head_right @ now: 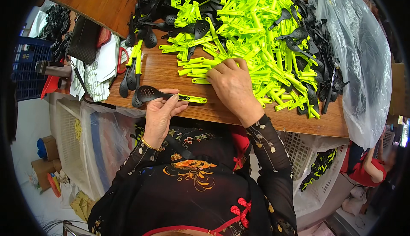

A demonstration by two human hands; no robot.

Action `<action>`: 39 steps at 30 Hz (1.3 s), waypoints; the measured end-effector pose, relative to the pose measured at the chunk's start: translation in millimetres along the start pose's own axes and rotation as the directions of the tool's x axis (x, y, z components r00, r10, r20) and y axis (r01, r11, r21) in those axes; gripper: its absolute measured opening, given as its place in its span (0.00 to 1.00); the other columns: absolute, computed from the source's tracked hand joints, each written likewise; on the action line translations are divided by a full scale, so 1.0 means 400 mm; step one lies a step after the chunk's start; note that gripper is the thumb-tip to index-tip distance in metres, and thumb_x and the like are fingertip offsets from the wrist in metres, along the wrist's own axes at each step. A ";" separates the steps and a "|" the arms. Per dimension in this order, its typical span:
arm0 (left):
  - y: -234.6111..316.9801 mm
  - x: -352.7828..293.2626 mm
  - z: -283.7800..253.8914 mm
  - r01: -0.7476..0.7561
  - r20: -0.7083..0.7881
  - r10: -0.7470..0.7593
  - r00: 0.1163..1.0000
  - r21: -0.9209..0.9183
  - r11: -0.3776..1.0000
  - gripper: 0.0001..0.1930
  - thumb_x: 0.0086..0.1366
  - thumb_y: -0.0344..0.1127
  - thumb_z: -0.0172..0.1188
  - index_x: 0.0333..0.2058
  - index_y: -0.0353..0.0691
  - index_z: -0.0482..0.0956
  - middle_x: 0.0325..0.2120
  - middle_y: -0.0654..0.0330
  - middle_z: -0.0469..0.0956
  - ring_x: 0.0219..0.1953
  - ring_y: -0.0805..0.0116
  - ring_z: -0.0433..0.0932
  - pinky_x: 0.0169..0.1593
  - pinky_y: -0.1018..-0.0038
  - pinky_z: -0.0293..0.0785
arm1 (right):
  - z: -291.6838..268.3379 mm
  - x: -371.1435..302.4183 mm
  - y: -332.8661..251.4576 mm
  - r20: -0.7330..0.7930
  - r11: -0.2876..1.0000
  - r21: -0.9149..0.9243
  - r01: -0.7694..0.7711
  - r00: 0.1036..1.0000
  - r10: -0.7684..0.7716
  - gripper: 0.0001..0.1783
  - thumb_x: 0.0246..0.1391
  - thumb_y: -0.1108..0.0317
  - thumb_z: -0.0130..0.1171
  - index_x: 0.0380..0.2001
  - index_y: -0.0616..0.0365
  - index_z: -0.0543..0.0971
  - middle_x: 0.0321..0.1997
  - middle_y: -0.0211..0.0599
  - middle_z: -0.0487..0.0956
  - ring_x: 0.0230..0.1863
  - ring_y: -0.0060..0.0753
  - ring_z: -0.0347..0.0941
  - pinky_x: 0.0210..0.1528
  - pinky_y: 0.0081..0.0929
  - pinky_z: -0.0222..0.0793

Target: The person assembles small black plastic bases and yellow plastic tubes into assembled parts at a factory workbench, using a small hammer and pliers.

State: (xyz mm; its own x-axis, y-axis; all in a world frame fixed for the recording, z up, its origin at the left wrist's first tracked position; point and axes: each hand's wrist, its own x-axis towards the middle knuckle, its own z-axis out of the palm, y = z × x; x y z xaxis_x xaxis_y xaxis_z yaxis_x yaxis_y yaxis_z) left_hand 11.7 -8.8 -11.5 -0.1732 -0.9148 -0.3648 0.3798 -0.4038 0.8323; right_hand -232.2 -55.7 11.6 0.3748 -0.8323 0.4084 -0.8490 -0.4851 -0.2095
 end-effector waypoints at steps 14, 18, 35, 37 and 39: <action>-0.003 0.003 -0.006 -0.004 -0.026 0.002 1.000 -0.093 0.996 0.12 0.76 0.29 0.60 0.55 0.34 0.79 0.45 0.54 0.84 0.47 0.61 0.88 0.53 0.68 0.87 | -0.049 0.004 -0.061 -0.023 0.937 0.350 -0.001 1.000 0.010 0.10 0.55 0.73 0.69 0.41 0.51 0.85 0.36 0.34 0.84 0.40 0.42 0.77 0.51 0.39 0.69; 0.007 0.001 0.017 -0.024 0.020 0.026 0.999 -0.127 0.992 0.12 0.77 0.30 0.60 0.55 0.35 0.79 0.45 0.54 0.84 0.47 0.63 0.87 0.53 0.68 0.87 | -0.089 -0.050 -0.077 0.054 0.903 0.429 0.011 0.998 -0.037 0.21 0.54 0.77 0.68 0.52 0.49 0.86 0.36 0.35 0.82 0.39 0.44 0.76 0.49 0.38 0.70; 0.017 -0.019 0.071 0.014 0.099 0.010 0.995 -0.239 0.971 0.12 0.77 0.32 0.60 0.55 0.37 0.80 0.48 0.54 0.86 0.50 0.63 0.87 0.57 0.65 0.85 | -0.070 -0.100 -0.082 -0.235 0.973 0.230 0.033 0.972 0.023 0.24 0.49 0.65 0.73 0.53 0.39 0.87 0.37 0.21 0.80 0.39 0.32 0.75 0.50 0.36 0.65; 0.016 -0.020 0.074 0.007 0.131 0.027 0.991 -0.254 0.967 0.13 0.77 0.33 0.59 0.56 0.37 0.79 0.49 0.53 0.85 0.51 0.61 0.87 0.58 0.64 0.84 | -0.055 -0.098 -0.087 -0.253 0.973 0.226 0.047 0.967 0.012 0.24 0.49 0.64 0.74 0.53 0.38 0.87 0.37 0.18 0.81 0.40 0.31 0.75 0.53 0.36 0.64; 0.016 -0.020 0.075 0.006 0.131 0.028 0.991 -0.247 0.969 0.14 0.78 0.33 0.59 0.57 0.36 0.79 0.49 0.53 0.85 0.51 0.61 0.86 0.57 0.64 0.84 | -0.048 -0.097 -0.090 -0.272 0.972 0.225 0.066 0.962 -0.002 0.24 0.48 0.63 0.75 0.52 0.36 0.88 0.38 0.16 0.82 0.41 0.30 0.75 0.55 0.37 0.64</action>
State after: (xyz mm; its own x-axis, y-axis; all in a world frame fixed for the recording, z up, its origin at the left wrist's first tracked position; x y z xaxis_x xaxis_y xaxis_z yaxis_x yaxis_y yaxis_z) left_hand -11.5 -3.8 9.3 -0.2801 -0.9170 -0.2840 0.5914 -0.3979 0.7014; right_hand -223.4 -0.6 20.3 0.2612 -0.7271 0.6349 -0.7169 -0.5866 -0.3768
